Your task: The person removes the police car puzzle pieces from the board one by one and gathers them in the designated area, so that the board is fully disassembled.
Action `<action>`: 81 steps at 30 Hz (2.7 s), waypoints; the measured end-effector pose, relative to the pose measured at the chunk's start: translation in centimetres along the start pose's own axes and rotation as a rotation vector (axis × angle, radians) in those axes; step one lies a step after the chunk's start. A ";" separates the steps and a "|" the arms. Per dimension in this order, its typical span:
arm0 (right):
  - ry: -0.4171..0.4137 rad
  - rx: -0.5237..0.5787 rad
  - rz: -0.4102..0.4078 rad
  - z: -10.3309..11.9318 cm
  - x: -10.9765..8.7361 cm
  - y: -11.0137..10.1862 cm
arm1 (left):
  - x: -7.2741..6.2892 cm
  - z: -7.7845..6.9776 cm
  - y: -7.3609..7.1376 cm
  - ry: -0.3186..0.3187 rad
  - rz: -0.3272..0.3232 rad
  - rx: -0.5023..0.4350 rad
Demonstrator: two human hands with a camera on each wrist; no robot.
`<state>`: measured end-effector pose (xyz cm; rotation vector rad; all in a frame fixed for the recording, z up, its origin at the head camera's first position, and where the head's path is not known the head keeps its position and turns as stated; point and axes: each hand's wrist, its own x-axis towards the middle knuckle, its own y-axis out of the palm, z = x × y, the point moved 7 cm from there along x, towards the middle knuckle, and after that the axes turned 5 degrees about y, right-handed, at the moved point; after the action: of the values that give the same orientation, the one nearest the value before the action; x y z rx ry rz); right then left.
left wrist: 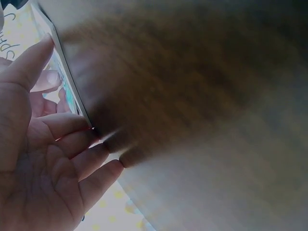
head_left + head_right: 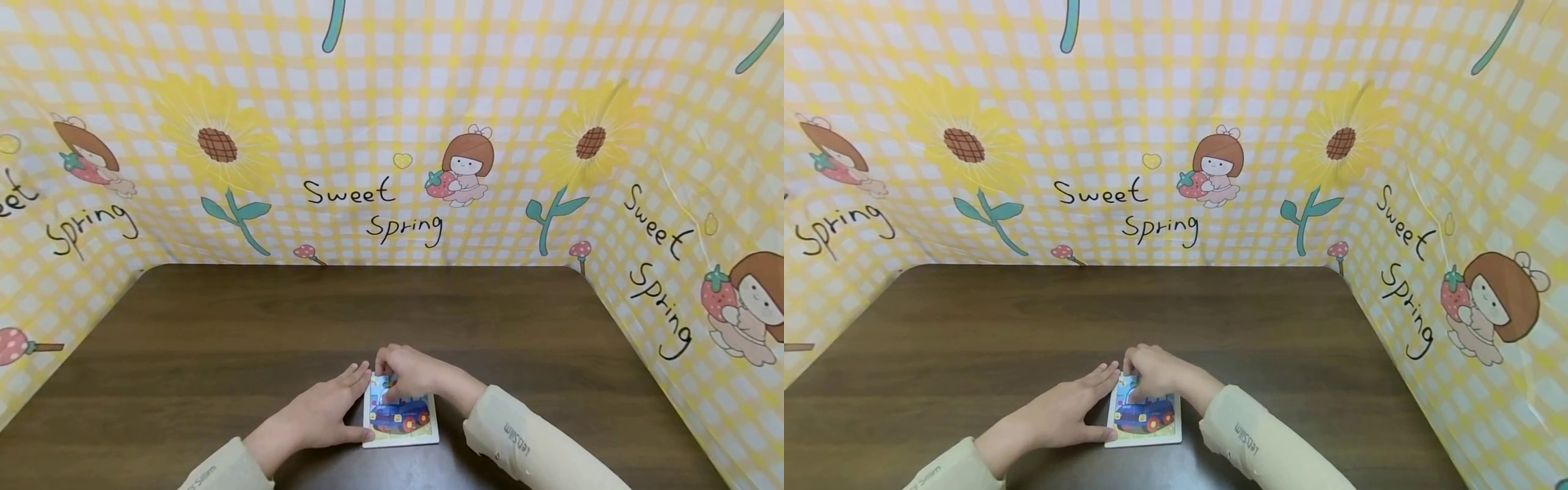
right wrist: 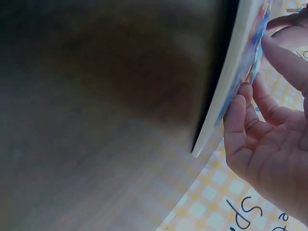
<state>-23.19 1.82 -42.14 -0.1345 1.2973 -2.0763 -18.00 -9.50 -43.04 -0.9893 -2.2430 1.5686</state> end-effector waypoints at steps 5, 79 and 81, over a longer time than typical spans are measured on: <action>-0.002 -0.030 -0.015 0.3 -0.1 0.0 | -0.1 -0.1 -0.1 0.010 -0.014 0.011; 0.021 0.355 -0.102 -10.0 -4.1 -6.6 | -0.1 -0.2 0.1 -0.036 0.009 0.001; 0.029 0.359 -0.097 -10.3 -4.0 -6.4 | -0.1 -0.2 0.1 -0.036 0.011 0.000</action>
<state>-27.60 13.80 -40.96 -0.0077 0.9294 -2.3646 -17.75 -9.37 -43.04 -0.9827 -2.2650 1.6034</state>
